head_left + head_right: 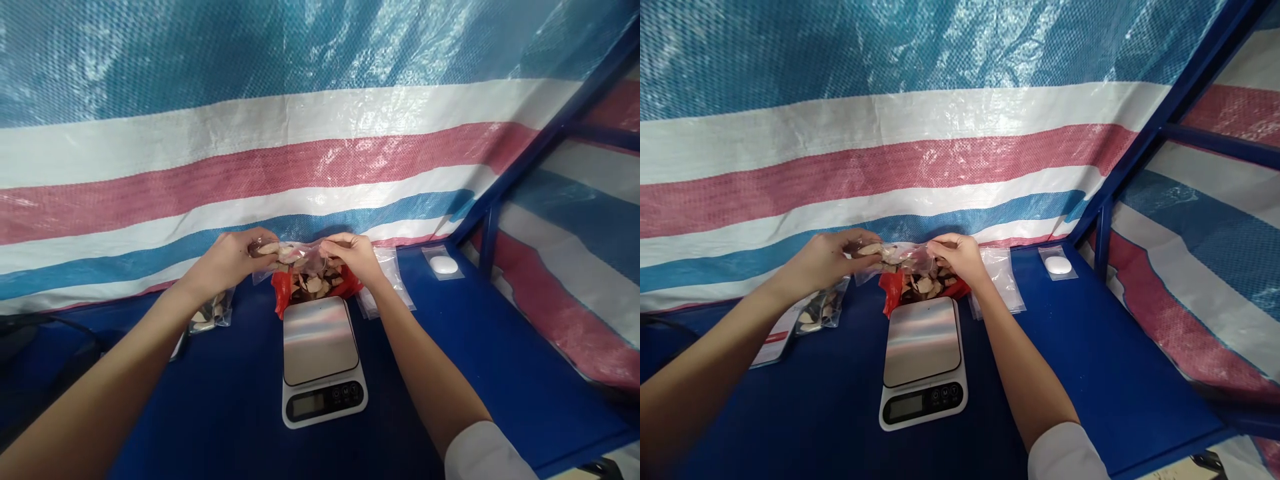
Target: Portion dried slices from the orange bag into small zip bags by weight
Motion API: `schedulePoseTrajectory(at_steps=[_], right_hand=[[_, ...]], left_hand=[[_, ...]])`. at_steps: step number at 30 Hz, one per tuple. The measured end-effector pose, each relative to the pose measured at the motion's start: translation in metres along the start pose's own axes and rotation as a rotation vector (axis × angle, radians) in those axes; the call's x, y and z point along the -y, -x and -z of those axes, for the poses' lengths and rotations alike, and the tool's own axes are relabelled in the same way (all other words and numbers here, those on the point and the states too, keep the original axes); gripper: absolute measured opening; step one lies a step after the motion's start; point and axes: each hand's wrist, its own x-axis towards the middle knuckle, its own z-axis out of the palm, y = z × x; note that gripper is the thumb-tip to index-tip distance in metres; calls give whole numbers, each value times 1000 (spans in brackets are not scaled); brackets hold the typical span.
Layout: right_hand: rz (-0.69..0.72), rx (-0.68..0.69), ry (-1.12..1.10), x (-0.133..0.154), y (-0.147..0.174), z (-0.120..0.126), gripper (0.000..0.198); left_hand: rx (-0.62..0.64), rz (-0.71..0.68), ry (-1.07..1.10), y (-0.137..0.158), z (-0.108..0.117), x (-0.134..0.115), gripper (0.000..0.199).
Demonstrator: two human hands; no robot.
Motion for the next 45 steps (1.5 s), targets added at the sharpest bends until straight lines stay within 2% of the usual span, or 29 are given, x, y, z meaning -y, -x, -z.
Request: schedulePoseTrajectory(at_steps=[5, 10, 18, 21, 28, 35, 39, 45], right_hand=[[-3, 2, 62, 2, -1, 13, 20], [-6, 18, 116, 2, -2, 30, 20], [-4, 22, 279, -5, -4, 38, 11], [25, 24, 328, -8, -5, 38, 10], [82, -10, 382, -8, -4, 34, 11], [59, 11, 381, -10, -6, 37, 13], [79, 21, 456, -10, -7, 41, 13], [-15, 10, 344, -4, -2, 39, 12]], left_hand=[[-39, -59, 34, -9, -5, -9, 33], [-103, -3, 171, -16, -22, -9, 47], [-83, 9, 444, -17, -45, -2, 51], [-67, 3, 413, -15, -45, -3, 52], [-119, -24, 321, -22, -37, -16, 48], [-106, -18, 305, -28, -36, -27, 48], [-128, -16, 295, -23, -40, -22, 48], [-123, 27, 231, -9, -46, 0, 56]])
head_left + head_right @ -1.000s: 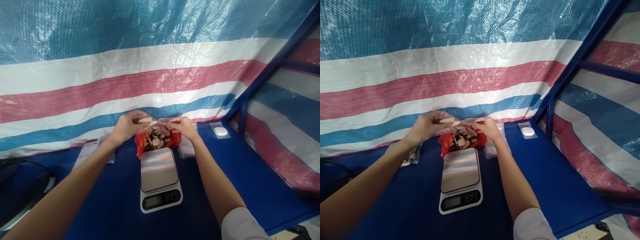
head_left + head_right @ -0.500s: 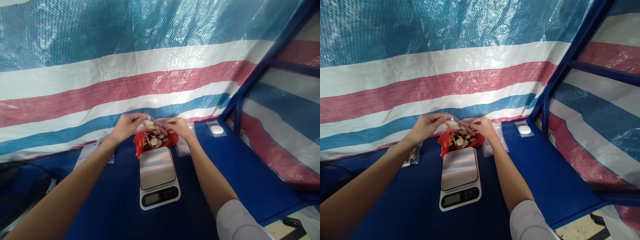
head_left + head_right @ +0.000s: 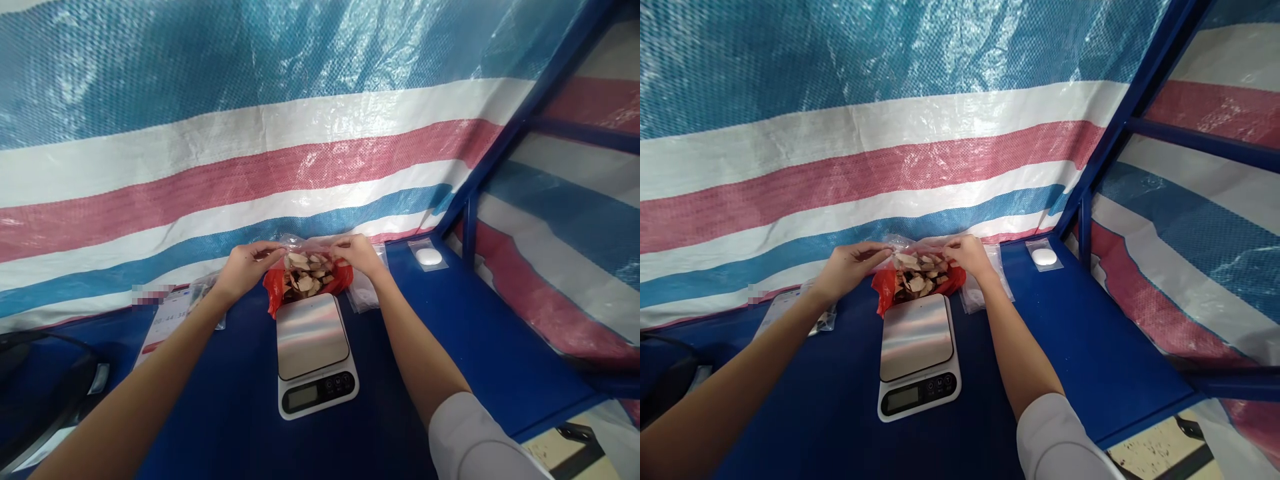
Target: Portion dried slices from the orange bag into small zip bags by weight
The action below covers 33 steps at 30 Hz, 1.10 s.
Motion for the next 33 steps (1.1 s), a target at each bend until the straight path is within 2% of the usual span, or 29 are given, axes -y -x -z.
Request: schedulePoseTrajectory(at_steps=[3, 7, 10, 16, 20, 26, 33], right_hand=[[-1, -19, -44, 2, 0, 0, 12], [-20, -103, -175, 0, -5, 3, 7], [-44, -124, -206, -4, -8, 7, 8], [-31, -33, -35, -6, -5, 3, 8], [-6, 9, 109, -4, -2, -6, 9], [-57, 52, 108, -4, -1, -9, 10], [-32, 44, 133, -4, 1, -3, 18]], left_hand=[[-28, -8, -12, 1, 0, 0, 54], [-71, -45, 27, -3, -1, -13, 48], [-62, -63, 36, -5, -3, -18, 48], [-24, -34, -6, -5, -8, -7, 52], [-44, -50, -14, -6, -5, -10, 47], [-73, -64, -8, -10, -5, -17, 43], [-54, -26, 43, -4, -6, 1, 55]])
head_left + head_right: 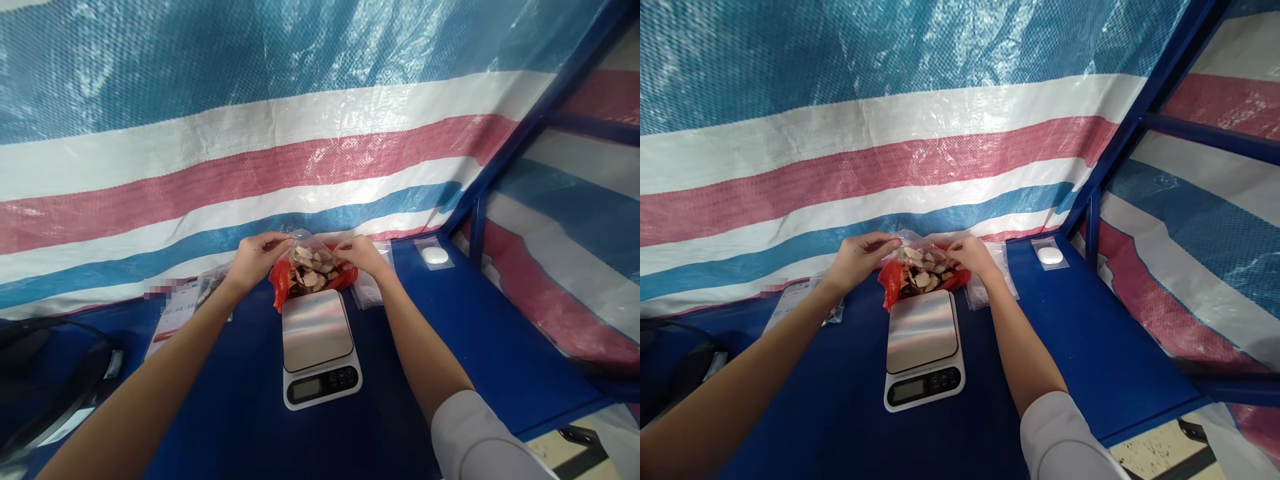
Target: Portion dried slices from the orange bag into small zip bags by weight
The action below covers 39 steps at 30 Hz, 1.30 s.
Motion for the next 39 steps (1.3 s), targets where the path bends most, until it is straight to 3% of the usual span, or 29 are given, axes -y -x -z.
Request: schedulePoseTrajectory(at_steps=[4, 11, 18, 27, 32, 39], right_hand=[[35, -24, 22, 1, 0, 2, 17], [-69, 34, -233, 1, -1, 3, 9], [-100, 37, -215, -3, -2, 9, 7], [-98, 126, -197, 0, 0, 5, 15], [-147, 111, -149, -4, -2, 6, 7], [-174, 97, -126, -5, -2, 8, 11]], left_hand=[[-18, 22, 2, 0, 4, -3, 57], [24, -62, 30, -5, -2, -26, 53], [-34, -40, 37, -8, 2, -22, 53], [20, -58, 78, -10, -8, -31, 52], [-7, -10, 106, -9, -7, -22, 52], [-38, 49, 82, -2, 0, 1, 53]])
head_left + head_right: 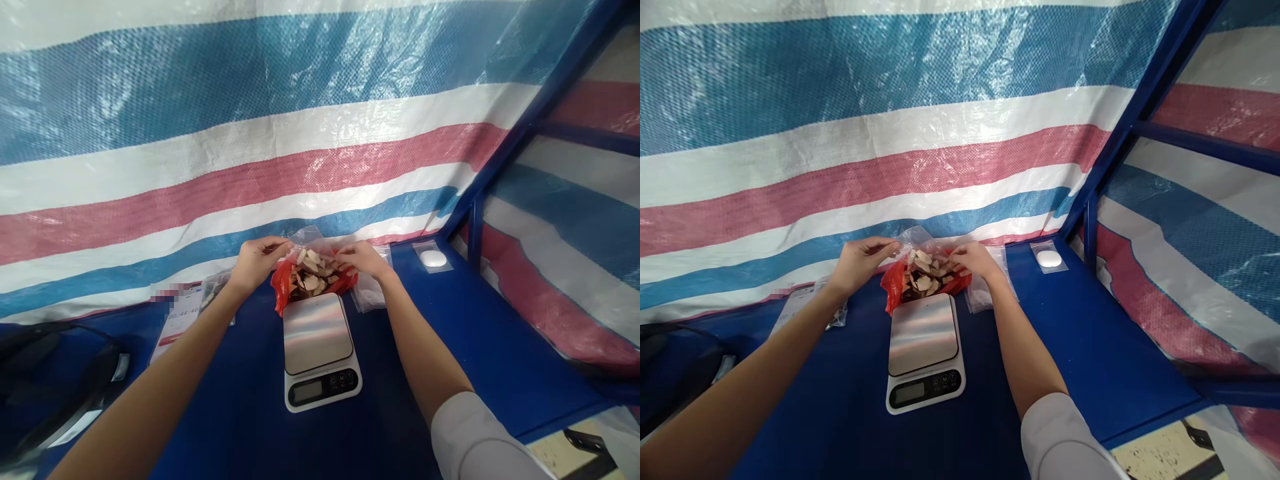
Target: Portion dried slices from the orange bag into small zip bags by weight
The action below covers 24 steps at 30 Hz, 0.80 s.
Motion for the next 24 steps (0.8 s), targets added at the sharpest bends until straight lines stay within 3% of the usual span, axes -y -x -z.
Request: schedulePoseTrajectory(at_steps=[11, 16, 19, 24], right_hand=[[34, 23, -180, 7, 5, 2, 13], [39, -112, -249, 12, 6, 9, 5], [33, -174, -217, 13, 6, 11, 4], [75, -163, -78, 5, 2, 9, 9]], left_hand=[[28, -77, 68, -5, -6, -26, 46], [43, -62, 157, -6, -8, -28, 48], [53, -50, 125, -5, -10, -25, 50], [60, -38, 18, -2, -12, -18, 51]])
